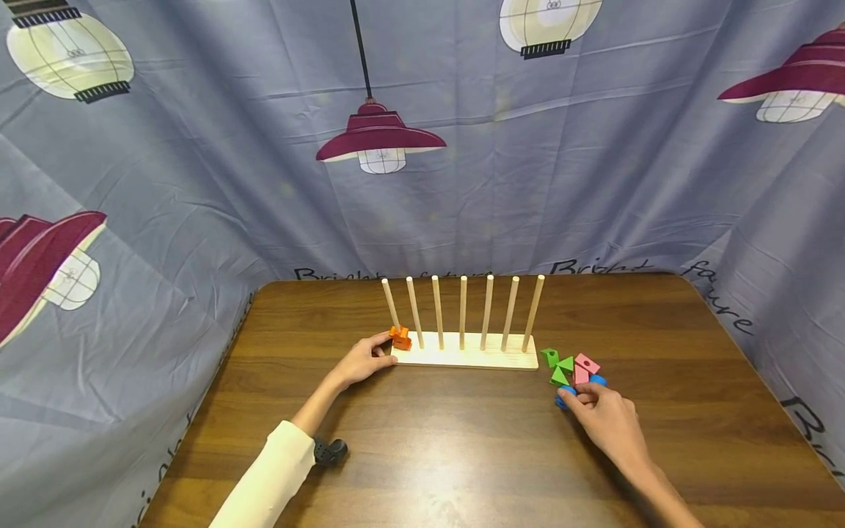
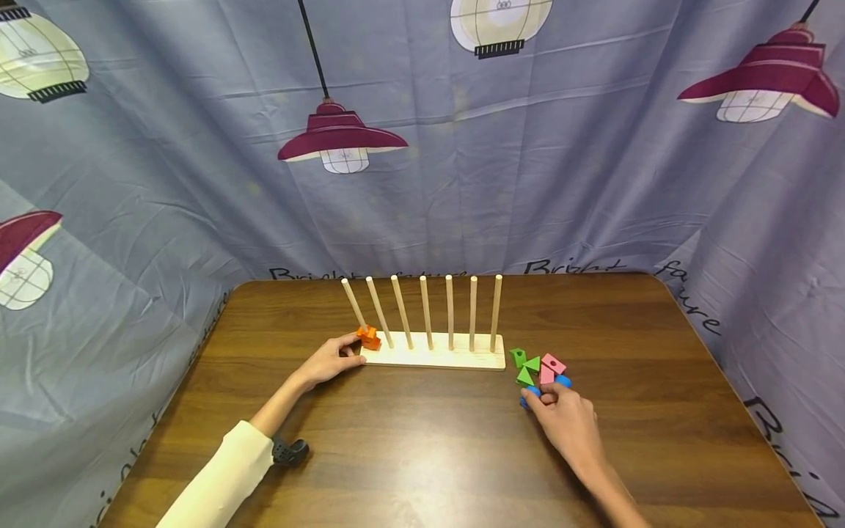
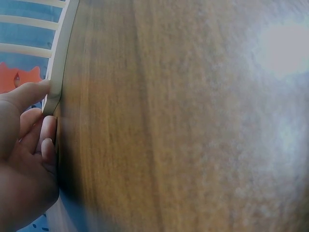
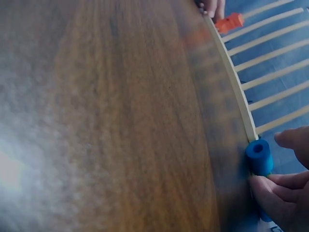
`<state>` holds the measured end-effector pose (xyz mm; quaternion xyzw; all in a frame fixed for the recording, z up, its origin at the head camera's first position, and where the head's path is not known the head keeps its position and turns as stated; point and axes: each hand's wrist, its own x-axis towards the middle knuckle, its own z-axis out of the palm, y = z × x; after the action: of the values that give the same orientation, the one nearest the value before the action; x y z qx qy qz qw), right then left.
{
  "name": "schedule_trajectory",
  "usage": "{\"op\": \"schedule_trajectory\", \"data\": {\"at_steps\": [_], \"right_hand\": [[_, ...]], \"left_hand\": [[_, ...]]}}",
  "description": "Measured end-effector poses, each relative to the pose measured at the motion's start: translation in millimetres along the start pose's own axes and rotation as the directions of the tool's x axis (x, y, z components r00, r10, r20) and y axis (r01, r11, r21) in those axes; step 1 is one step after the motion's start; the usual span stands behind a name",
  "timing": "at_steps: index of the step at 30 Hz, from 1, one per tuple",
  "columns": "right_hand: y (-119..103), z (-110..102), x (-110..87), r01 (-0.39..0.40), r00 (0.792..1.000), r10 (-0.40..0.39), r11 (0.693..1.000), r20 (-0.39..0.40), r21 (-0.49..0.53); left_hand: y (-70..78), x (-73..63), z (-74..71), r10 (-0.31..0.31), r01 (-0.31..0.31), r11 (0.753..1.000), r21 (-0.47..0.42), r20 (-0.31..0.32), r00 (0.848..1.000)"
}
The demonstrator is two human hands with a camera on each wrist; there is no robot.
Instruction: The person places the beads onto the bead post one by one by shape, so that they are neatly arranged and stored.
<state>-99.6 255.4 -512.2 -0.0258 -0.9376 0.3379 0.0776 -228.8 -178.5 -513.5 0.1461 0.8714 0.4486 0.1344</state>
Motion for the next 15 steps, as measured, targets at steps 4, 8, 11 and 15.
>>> {"op": "schedule_trajectory", "data": {"at_steps": [4, 8, 11, 15], "right_hand": [[-3.1, 1.1, 0.3, 0.048, 0.999, -0.049, 0.998, -0.015, -0.046], [-5.1, 0.7, -0.3, 0.054, 0.999, -0.054, 0.997, 0.003, -0.057], [-6.3, -0.4, -0.8, 0.049, 0.999, -0.048, 0.997, 0.019, -0.057], [-8.5, -3.2, -1.4, 0.053, 0.998, -0.052, 0.998, 0.036, -0.031]], "left_hand": [[-1.4, 0.9, 0.4, 0.006, -0.005, 1.0, 0.005, -0.007, 1.0], [-2.4, 0.9, 0.3, 0.006, -0.006, 1.0, 0.01, -0.002, 1.0], [-1.9, 0.5, 0.2, 0.004, -0.004, 1.0, 0.011, -0.008, 1.0], [-1.0, -0.2, 0.2, 0.0, 0.0, 1.0, 0.01, -0.009, 1.0]]}}
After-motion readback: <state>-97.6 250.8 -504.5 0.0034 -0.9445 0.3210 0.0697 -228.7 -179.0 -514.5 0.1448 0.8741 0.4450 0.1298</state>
